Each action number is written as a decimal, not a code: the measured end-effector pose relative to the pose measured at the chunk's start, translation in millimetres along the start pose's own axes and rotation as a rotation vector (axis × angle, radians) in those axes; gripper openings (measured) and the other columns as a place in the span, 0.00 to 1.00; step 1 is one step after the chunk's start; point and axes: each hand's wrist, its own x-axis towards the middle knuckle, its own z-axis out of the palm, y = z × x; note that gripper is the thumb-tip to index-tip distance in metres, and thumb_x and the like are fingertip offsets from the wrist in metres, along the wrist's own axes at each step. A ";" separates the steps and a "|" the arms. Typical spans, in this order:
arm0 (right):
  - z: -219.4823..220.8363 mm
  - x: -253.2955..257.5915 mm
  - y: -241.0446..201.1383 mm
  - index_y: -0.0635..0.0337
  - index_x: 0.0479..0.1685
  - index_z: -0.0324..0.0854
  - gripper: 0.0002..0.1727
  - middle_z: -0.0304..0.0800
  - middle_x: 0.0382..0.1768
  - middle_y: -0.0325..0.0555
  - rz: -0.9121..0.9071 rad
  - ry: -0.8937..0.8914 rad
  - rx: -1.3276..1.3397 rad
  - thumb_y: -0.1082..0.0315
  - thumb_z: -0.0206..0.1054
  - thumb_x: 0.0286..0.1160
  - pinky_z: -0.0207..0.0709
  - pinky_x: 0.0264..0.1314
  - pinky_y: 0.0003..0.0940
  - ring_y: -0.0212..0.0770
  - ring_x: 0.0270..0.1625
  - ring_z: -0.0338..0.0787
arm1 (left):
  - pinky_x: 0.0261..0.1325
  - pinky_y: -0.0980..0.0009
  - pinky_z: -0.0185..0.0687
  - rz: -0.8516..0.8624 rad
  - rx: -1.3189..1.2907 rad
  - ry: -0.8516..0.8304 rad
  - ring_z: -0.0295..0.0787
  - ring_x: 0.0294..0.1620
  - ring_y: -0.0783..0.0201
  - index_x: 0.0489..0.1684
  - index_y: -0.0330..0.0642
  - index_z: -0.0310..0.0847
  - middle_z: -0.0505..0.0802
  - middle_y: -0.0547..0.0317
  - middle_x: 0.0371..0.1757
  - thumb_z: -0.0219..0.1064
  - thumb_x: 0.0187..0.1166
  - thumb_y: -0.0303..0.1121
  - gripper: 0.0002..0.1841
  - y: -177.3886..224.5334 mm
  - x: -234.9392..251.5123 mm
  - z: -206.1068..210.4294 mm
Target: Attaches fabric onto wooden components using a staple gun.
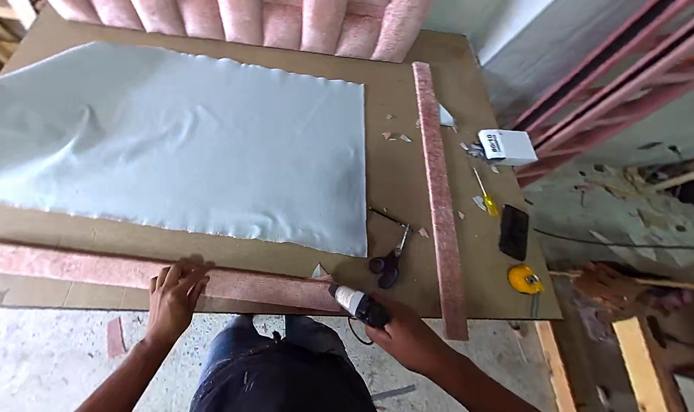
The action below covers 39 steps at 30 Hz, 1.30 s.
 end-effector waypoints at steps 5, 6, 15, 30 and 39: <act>21.7 22.8 -6.9 0.53 0.75 0.79 0.26 0.90 0.63 0.48 0.048 -0.227 -0.127 0.58 0.68 0.77 0.83 0.72 0.47 0.43 0.65 0.90 | 0.68 0.38 0.73 -0.228 -0.163 0.087 0.82 0.66 0.49 0.53 0.66 0.95 0.89 0.59 0.65 0.66 0.81 0.50 0.13 0.8 -4.3 17.1; 21.1 28.6 -10.0 0.55 0.74 0.79 0.26 0.90 0.62 0.50 0.043 -0.239 -0.140 0.59 0.68 0.76 0.82 0.71 0.47 0.43 0.64 0.91 | 0.69 0.39 0.73 -0.241 -0.183 0.103 0.81 0.67 0.50 0.54 0.65 0.95 0.89 0.59 0.65 0.67 0.81 0.50 0.13 -3.0 -3.5 18.6; 27.8 45.8 -21.2 0.54 0.66 0.84 0.23 0.95 0.47 0.46 -0.106 -0.292 -0.276 0.54 0.68 0.76 0.88 0.58 0.47 0.41 0.51 0.95 | 0.78 0.36 0.67 -0.628 -0.123 0.410 0.75 0.76 0.41 0.63 0.54 0.89 0.84 0.48 0.72 0.78 0.65 0.63 0.32 10.3 -33.2 25.9; 72.8 109.7 -105.3 0.52 0.66 0.83 0.23 0.95 0.43 0.42 -0.250 -0.347 -0.470 0.51 0.62 0.79 0.88 0.55 0.46 0.40 0.48 0.94 | 0.80 0.51 0.76 -0.875 -0.347 0.731 0.79 0.80 0.58 0.58 0.48 0.90 0.87 0.58 0.74 0.67 0.80 0.37 0.13 16.0 -108.9 40.8; 106.5 155.9 -177.6 0.54 0.61 0.85 0.22 0.94 0.42 0.42 -0.270 -0.373 -0.521 0.50 0.62 0.79 0.87 0.56 0.45 0.39 0.48 0.94 | 0.74 0.45 0.79 -1.137 -0.486 0.630 0.83 0.75 0.56 0.50 0.47 0.92 0.89 0.58 0.70 0.66 0.81 0.36 0.10 14.8 -206.0 78.2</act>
